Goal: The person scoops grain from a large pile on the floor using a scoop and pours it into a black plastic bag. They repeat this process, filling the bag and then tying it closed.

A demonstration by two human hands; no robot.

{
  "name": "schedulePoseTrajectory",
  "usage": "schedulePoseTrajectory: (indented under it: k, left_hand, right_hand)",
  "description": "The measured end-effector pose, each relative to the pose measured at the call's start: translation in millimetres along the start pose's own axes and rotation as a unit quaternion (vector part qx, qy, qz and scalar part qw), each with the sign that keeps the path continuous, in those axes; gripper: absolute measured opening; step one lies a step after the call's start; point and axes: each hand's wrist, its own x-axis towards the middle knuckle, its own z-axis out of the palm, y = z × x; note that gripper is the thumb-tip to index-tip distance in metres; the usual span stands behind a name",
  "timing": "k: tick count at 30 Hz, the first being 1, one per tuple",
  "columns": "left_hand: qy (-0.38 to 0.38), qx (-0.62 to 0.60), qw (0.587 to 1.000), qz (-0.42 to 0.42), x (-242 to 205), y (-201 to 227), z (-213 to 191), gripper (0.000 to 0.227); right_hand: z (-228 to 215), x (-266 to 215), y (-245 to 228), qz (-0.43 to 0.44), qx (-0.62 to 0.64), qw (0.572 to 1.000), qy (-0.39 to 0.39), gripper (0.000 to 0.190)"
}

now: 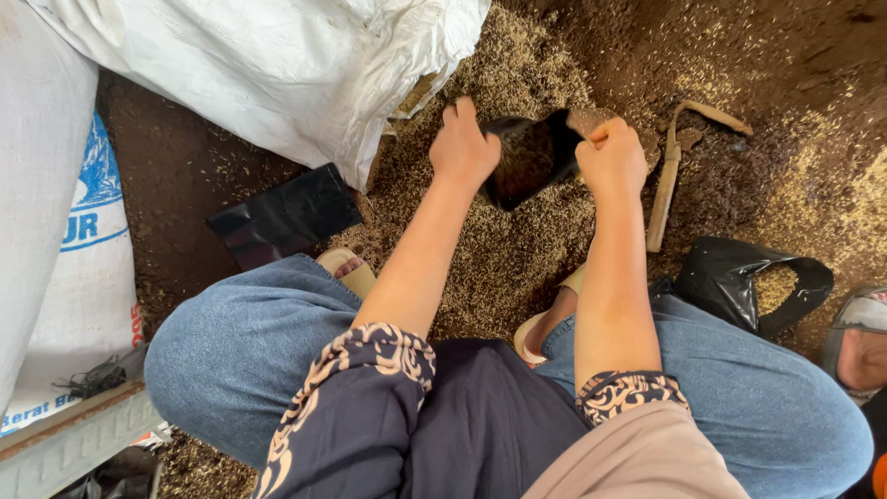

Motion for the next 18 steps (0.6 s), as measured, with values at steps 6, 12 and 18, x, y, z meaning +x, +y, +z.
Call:
schedulePoseTrajectory:
  k: [6, 12, 18]
  left_hand:
    - [-0.002, -0.01, 1.0, 0.024, -28.8, -9.0, 30.2, 0.052]
    - [0.085, -0.074, 0.976, 0.185, -55.3, -15.8, 78.0, 0.025]
    - [0.064, -0.165, 0.975, 0.134, -71.6, -13.9, 79.2, 0.027]
  right_hand:
    - [82.5, 12.3, 14.3, -0.156, -0.007, 0.961, -0.231, 0.031]
    - [156.3, 59.9, 70.2, -0.295, -0.226, 0.914, -0.161, 0.033]
    - [166.8, 61.4, 99.9, -0.306, -0.416, 0.847, -0.129, 0.035]
